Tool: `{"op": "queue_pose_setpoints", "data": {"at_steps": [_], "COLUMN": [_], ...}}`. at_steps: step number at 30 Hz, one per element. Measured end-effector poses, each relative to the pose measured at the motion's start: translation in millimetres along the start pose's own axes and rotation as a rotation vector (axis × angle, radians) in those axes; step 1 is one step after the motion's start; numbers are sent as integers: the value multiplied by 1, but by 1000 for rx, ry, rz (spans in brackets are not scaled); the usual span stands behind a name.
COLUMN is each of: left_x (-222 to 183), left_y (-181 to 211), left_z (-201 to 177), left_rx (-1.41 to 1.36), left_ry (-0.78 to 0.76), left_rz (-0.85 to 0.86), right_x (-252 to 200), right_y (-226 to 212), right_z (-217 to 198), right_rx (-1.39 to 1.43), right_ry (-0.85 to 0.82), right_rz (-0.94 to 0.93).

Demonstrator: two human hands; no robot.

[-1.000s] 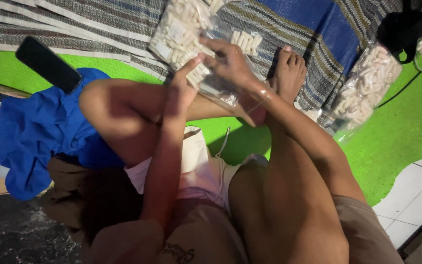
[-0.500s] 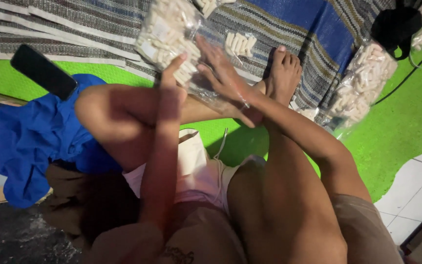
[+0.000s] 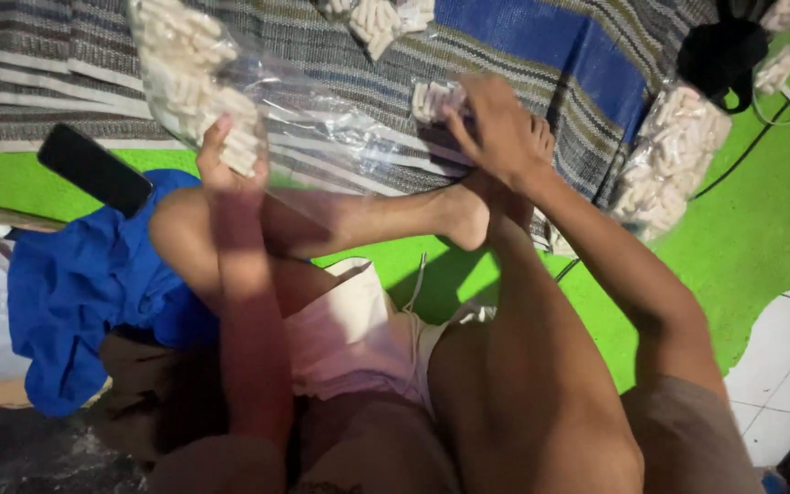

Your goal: A person is manually packing small white snacks into clear plastic bags while sitting on the floor.

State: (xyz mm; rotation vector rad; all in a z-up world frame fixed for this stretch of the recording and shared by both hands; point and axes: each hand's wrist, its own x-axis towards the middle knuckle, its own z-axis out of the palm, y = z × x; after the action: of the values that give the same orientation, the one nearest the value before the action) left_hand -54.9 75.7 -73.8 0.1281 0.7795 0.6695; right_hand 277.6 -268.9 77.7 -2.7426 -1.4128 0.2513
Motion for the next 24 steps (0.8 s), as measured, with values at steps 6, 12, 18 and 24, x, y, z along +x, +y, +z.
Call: {"op": "queue_pose_setpoints", "data": {"at_steps": [6,12,18,24], "left_x": [-12,-23,-30,-24], "left_y": [-15,-19,-15,-15], "left_z": [17,31,35,33], "left_rx": [-112,-106,-35,-80], "left_ry": [-292,-236,-192,-262], "left_rz": [-78,-104,-125,-140], "right_x": [39,115,165,121], "right_y": [13,8,20,22], "right_z": [45,19,36,-30], "right_rx": [456,472,34,547], "right_ry": [87,11,-52,-3], "right_rz": [-231,-393,-485,-490]}}
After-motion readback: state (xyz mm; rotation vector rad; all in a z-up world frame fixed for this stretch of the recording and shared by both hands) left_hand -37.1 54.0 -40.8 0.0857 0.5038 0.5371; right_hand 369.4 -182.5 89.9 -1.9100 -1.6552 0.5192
